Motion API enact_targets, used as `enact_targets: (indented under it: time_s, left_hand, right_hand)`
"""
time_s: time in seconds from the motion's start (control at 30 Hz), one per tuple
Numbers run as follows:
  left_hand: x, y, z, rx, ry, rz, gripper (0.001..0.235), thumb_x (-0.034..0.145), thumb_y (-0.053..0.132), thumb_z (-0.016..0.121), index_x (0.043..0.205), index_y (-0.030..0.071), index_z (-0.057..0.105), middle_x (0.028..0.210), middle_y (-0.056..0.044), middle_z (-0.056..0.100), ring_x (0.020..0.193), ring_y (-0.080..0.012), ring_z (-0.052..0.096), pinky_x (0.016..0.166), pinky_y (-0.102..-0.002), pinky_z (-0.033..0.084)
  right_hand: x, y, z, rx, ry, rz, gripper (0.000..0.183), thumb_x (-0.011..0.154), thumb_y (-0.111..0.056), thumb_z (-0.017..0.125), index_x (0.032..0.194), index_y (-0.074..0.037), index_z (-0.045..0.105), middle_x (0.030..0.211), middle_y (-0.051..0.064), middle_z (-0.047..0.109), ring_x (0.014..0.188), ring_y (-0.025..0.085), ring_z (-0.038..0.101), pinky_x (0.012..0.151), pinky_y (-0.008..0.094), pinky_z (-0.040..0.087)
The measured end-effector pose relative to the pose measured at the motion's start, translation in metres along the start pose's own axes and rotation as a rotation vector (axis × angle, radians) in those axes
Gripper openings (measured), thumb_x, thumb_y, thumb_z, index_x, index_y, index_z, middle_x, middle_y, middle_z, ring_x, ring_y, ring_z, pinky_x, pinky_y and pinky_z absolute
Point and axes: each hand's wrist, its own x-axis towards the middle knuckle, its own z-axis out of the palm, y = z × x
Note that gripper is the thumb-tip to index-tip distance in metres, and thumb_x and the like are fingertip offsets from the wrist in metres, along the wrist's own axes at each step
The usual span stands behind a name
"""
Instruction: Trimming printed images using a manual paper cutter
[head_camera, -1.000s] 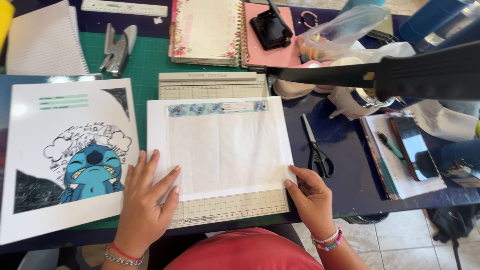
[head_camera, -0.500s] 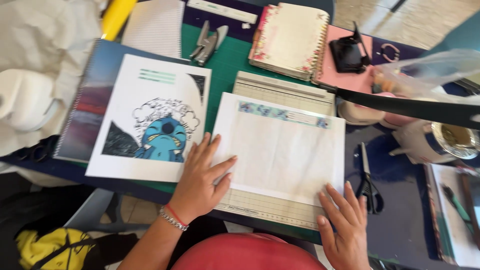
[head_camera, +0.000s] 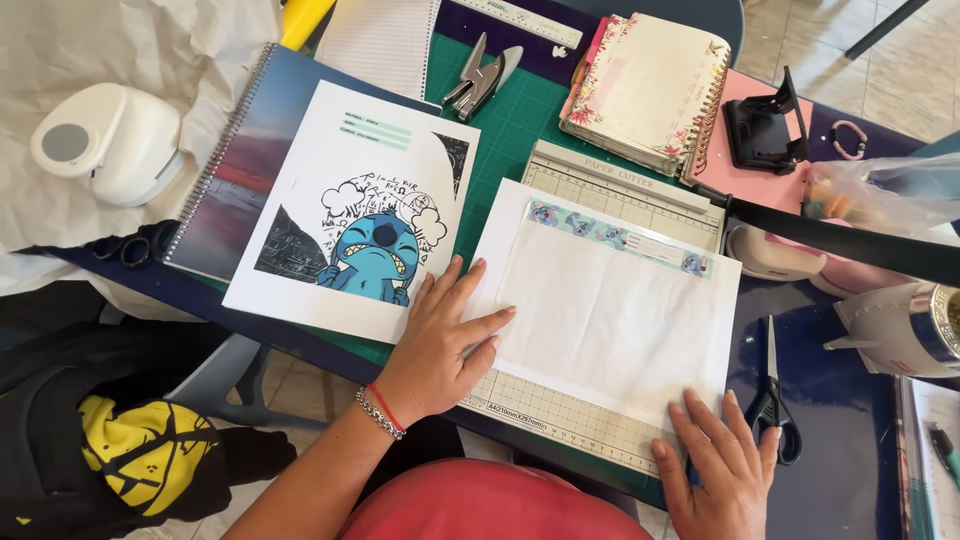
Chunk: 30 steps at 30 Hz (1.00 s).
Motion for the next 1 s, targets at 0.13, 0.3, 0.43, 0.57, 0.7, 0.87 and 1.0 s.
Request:
enact_targets:
  time_s: [0.13, 0.3, 0.43, 0.57, 0.7, 0.87, 1.0]
  left_hand:
    - [-0.0008, 0.0011, -0.001, 0.026, -0.012, -0.003, 0.037, 0.098, 0.024, 0.058, 0.132, 0.022, 0.071, 0.162, -0.02, 0.036, 0.151, -0.0492, 0.027, 0.122, -0.066, 0.019]
    - [-0.0006, 0.001, -0.0012, 0.041, -0.035, -0.015, 0.038, 0.098, 0.026, 0.057, 0.134, 0.024, 0.07, 0.163, -0.019, 0.034, 0.15, -0.0538, 0.024, 0.121, -0.067, 0.019]
    - [-0.001, 0.0006, -0.0003, 0.073, -0.043, -0.009, 0.038, 0.099, 0.028, 0.057, 0.135, 0.025, 0.07, 0.164, -0.019, 0.031, 0.151, -0.0551, 0.021, 0.122, -0.067, 0.018]
    - [-0.0013, 0.0003, 0.0, 0.078, -0.049, -0.014, 0.039, 0.098, 0.027, 0.058, 0.135, 0.026, 0.07, 0.164, -0.019, 0.031, 0.15, -0.0553, 0.023, 0.122, -0.067, 0.019]
    - [-0.0012, 0.0007, -0.001, 0.077, -0.049, -0.008, 0.038, 0.098, 0.028, 0.057, 0.134, 0.025, 0.07, 0.164, -0.019, 0.031, 0.15, -0.0551, 0.023, 0.122, -0.067, 0.018]
    - [0.001, 0.0042, -0.0061, 0.065, -0.048, -0.005, 0.038, 0.103, 0.029, 0.051, 0.135, 0.025, 0.069, 0.164, -0.02, 0.033, 0.15, -0.0534, 0.026, 0.121, -0.066, 0.018]
    - [0.0006, 0.0026, -0.0039, 0.046, -0.04, -0.012, 0.039, 0.101, 0.02, 0.052, 0.136, 0.024, 0.069, 0.163, -0.02, 0.034, 0.151, -0.0534, 0.025, 0.122, -0.068, 0.019]
  right_hand:
    - [-0.0011, -0.0032, 0.0007, 0.003, 0.061, -0.017, 0.039, 0.092, -0.034, 0.07, 0.127, -0.018, 0.074, 0.142, 0.002, 0.067, 0.151, 0.034, 0.051, 0.134, 0.065, 0.018]
    - [-0.0011, -0.0036, 0.0016, -0.013, 0.072, -0.011, 0.039, 0.09, -0.032, 0.071, 0.126, -0.016, 0.074, 0.141, 0.004, 0.068, 0.15, 0.034, 0.053, 0.134, 0.065, 0.02]
    - [-0.0025, -0.0006, 0.004, -0.014, 0.078, -0.019, 0.039, 0.091, -0.035, 0.07, 0.126, -0.018, 0.074, 0.141, 0.003, 0.068, 0.149, 0.032, 0.053, 0.133, 0.065, 0.021]
    - [-0.0005, -0.0054, 0.0013, 0.033, 0.088, -0.025, 0.038, 0.092, -0.031, 0.07, 0.126, -0.015, 0.074, 0.142, 0.005, 0.067, 0.147, 0.031, 0.055, 0.13, 0.058, 0.032]
    - [-0.0009, -0.005, 0.0015, 0.029, 0.085, -0.022, 0.038, 0.092, -0.031, 0.07, 0.126, -0.015, 0.074, 0.142, 0.005, 0.067, 0.147, 0.031, 0.054, 0.13, 0.058, 0.032]
    - [0.0013, -0.0013, -0.0006, -0.054, 0.09, -0.096, 0.036, 0.094, -0.033, 0.07, 0.126, -0.017, 0.075, 0.14, 0.003, 0.069, 0.146, 0.033, 0.056, 0.13, 0.058, 0.029]
    - [0.0018, -0.0025, -0.0009, -0.027, 0.063, -0.078, 0.038, 0.093, -0.033, 0.07, 0.126, -0.015, 0.074, 0.141, 0.004, 0.068, 0.146, 0.033, 0.055, 0.131, 0.062, 0.028]
